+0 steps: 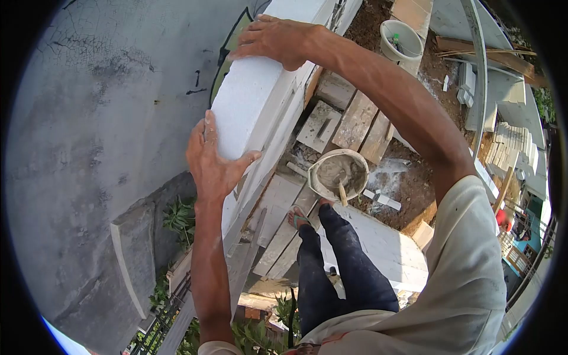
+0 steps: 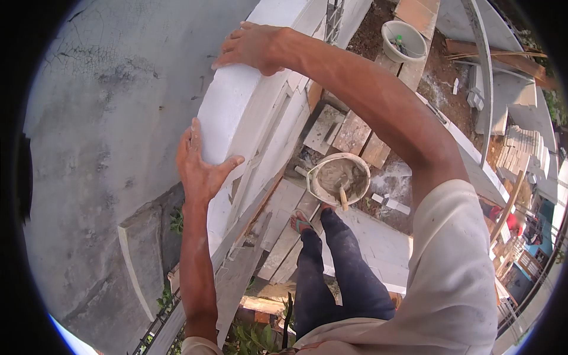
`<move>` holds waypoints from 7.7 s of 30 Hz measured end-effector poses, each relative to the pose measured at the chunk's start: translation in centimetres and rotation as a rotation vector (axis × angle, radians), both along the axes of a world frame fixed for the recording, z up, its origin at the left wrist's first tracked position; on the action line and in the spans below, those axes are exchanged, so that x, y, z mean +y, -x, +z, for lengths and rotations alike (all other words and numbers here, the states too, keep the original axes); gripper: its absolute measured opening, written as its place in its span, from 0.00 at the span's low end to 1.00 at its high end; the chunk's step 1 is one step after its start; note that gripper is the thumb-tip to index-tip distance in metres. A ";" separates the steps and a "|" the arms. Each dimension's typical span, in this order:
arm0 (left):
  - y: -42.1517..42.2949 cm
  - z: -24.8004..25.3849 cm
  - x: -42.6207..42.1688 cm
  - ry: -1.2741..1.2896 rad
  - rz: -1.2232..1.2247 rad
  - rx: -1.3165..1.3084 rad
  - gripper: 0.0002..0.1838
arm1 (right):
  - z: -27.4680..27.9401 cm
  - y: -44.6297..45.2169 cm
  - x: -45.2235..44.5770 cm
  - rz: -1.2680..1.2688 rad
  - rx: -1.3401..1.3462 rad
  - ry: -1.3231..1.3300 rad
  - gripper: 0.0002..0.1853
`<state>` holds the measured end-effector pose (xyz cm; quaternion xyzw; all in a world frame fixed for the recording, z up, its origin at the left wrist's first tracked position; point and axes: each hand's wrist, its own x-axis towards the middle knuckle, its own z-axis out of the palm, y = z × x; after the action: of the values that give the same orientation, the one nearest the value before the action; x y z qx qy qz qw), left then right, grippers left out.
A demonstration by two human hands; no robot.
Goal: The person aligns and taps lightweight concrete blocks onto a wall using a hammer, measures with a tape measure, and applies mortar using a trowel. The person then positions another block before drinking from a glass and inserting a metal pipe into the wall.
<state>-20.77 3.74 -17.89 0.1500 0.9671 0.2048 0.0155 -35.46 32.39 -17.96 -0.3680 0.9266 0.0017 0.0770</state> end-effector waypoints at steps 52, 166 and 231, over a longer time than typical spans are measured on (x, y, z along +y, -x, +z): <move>0.9 -0.1 -1.1 -0.083 0.041 -0.109 0.45 | -24.9 -44.9 11.8 -1.803 -0.466 1.410 0.20; 6.1 0.9 -5.4 -0.251 -0.226 -0.563 0.57 | 6.4 -23.2 -1.7 -0.533 -0.098 0.670 0.39; 15.7 2.9 9.7 -0.492 -0.257 -0.729 0.48 | 3.9 -14.8 7.3 -0.880 0.056 0.698 0.51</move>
<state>-36.51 13.48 -15.01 0.1864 0.7947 0.4641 0.3439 -20.64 39.70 -14.05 0.0496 0.9401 -0.3275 -0.0807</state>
